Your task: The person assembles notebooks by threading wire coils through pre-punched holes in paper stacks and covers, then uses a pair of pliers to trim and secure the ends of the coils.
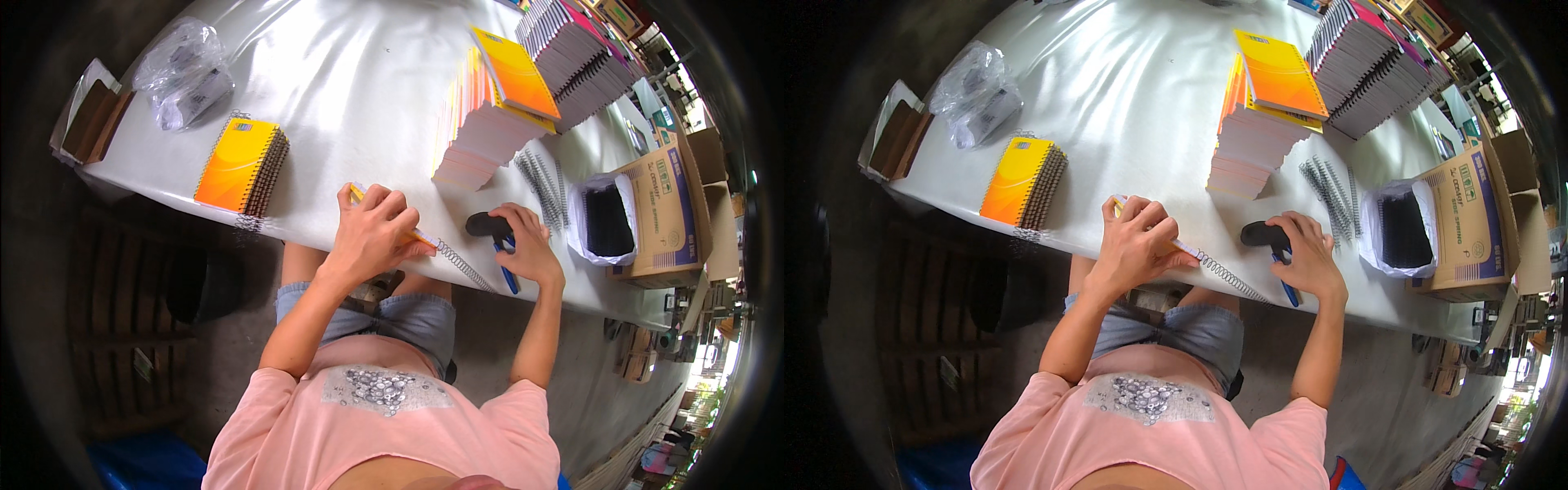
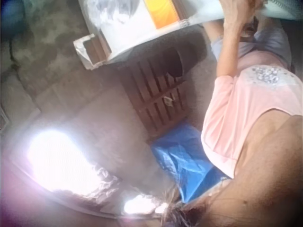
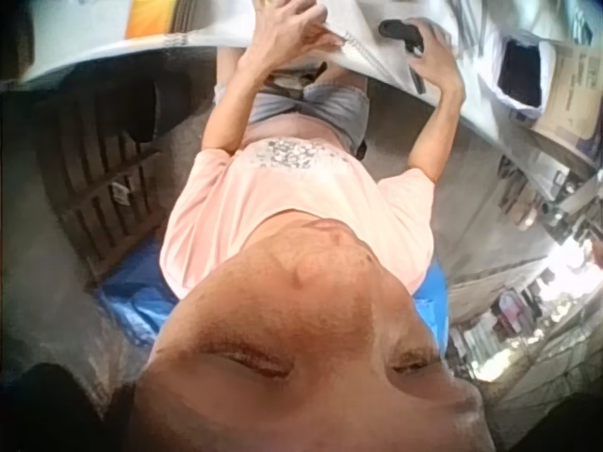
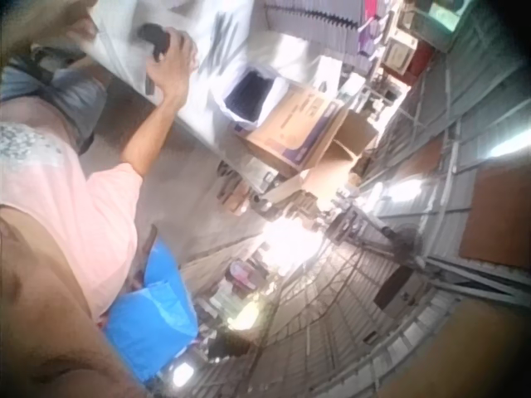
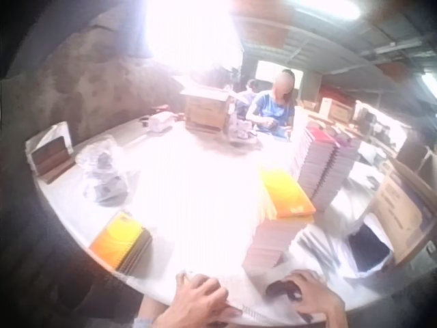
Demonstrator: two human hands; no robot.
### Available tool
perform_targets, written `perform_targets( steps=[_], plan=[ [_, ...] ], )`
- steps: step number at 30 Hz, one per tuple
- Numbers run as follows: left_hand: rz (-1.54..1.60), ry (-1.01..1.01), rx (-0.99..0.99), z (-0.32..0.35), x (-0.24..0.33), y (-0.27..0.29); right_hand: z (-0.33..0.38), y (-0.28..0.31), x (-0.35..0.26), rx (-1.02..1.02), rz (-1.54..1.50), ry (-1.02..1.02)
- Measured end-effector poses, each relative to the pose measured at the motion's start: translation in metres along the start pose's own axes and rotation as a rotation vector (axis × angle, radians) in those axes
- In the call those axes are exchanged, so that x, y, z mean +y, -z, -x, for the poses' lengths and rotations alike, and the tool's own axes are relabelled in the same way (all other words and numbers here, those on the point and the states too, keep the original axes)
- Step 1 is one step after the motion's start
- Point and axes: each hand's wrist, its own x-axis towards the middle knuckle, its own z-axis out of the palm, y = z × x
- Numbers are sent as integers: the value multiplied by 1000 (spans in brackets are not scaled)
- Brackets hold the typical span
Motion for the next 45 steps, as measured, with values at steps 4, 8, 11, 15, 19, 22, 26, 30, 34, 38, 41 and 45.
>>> perform_targets(
  steps=[4,8,11,15,19,22,26,30,34,38,41,45],
  plan=[
    [69,-13,27,0,-4,2,-7,-8,15,62,-14,69],
    [99,-14,44,2,-4,4,-3,-18,6,297,-502,-108],
    [135,1,34,5,-8,4,-17,-35,-51,186,-1062,363],
    [196,-33,40,5,-7,1,-22,-41,-50,133,-936,223],
    [228,-7,107,1,-11,0,-32,-32,-57,119,-913,296],
    [455,145,206,4,-16,-7,-35,-27,-54,205,-536,75],
    [494,152,184,9,-25,-19,-29,-28,-62,118,-1028,445],
    [560,108,213,2,-27,-21,-30,-36,-48,228,-1278,459],
    [589,107,191,4,-25,-20,-29,-35,-50,104,-672,56],
    [582,82,182,7,-29,-23,-30,-29,-72,132,-774,290],
    [635,56,202,-1,-31,-23,-40,-36,-63,245,-496,-55],
    [634,93,165,2,-33,-24,-33,-27,-91,210,-637,289]
  ],
)
